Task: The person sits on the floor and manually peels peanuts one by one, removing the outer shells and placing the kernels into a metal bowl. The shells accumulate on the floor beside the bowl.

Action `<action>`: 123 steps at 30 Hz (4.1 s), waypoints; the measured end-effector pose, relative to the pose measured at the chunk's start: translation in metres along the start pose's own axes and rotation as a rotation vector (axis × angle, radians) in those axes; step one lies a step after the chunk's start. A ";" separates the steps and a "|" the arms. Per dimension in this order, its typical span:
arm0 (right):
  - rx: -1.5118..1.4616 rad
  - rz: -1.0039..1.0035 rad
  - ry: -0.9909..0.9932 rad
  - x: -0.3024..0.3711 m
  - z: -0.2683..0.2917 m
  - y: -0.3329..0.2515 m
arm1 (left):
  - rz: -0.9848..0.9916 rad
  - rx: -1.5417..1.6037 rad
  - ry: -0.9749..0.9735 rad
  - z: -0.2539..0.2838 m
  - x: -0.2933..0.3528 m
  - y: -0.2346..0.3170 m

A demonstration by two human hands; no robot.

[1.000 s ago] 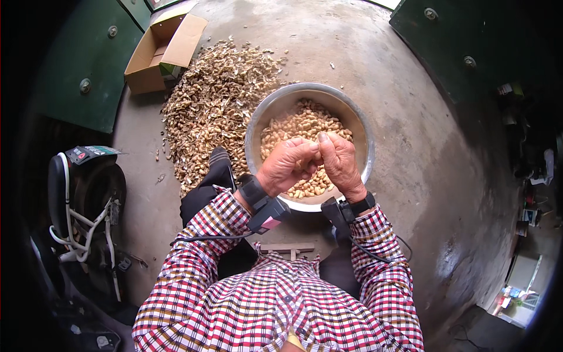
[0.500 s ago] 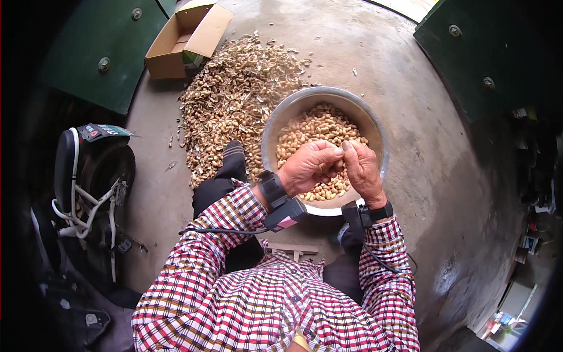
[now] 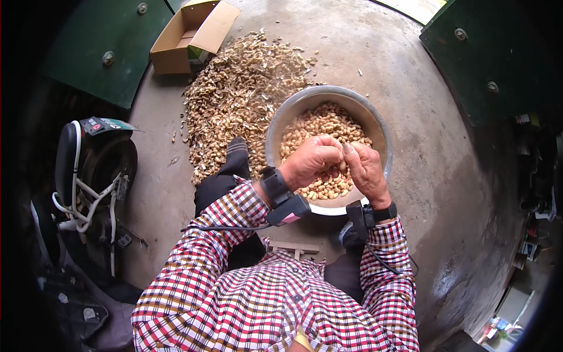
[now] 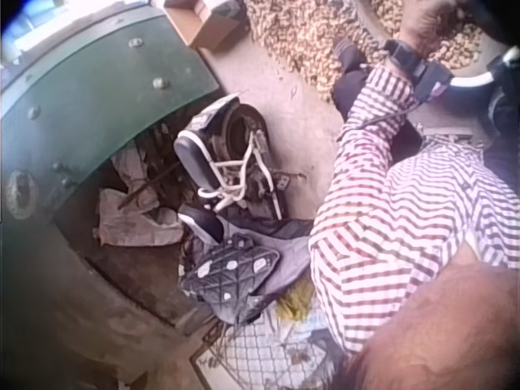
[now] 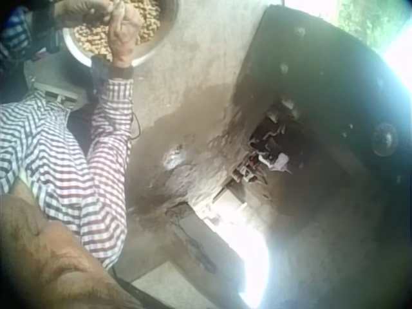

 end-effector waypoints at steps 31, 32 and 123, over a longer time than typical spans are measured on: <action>0.346 0.116 0.307 -0.005 -0.024 0.006 | -0.134 0.003 0.228 -0.003 -0.001 -0.009; 0.164 0.015 0.329 -0.005 -0.023 0.008 | -0.172 0.031 0.255 -0.003 -0.001 -0.009; -0.918 -0.196 0.054 -0.003 -0.004 0.005 | -0.114 0.336 -0.007 0.007 0.003 -0.010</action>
Point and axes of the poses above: each hand's wrist, its own x-axis away from the middle knuckle, its own z-axis out of the back of the hand, y = z × x, the point moved 1 cm from there along -x, towards the middle knuckle, and after that the axes turned 12 degrees about -y, right-handed, at the moved point
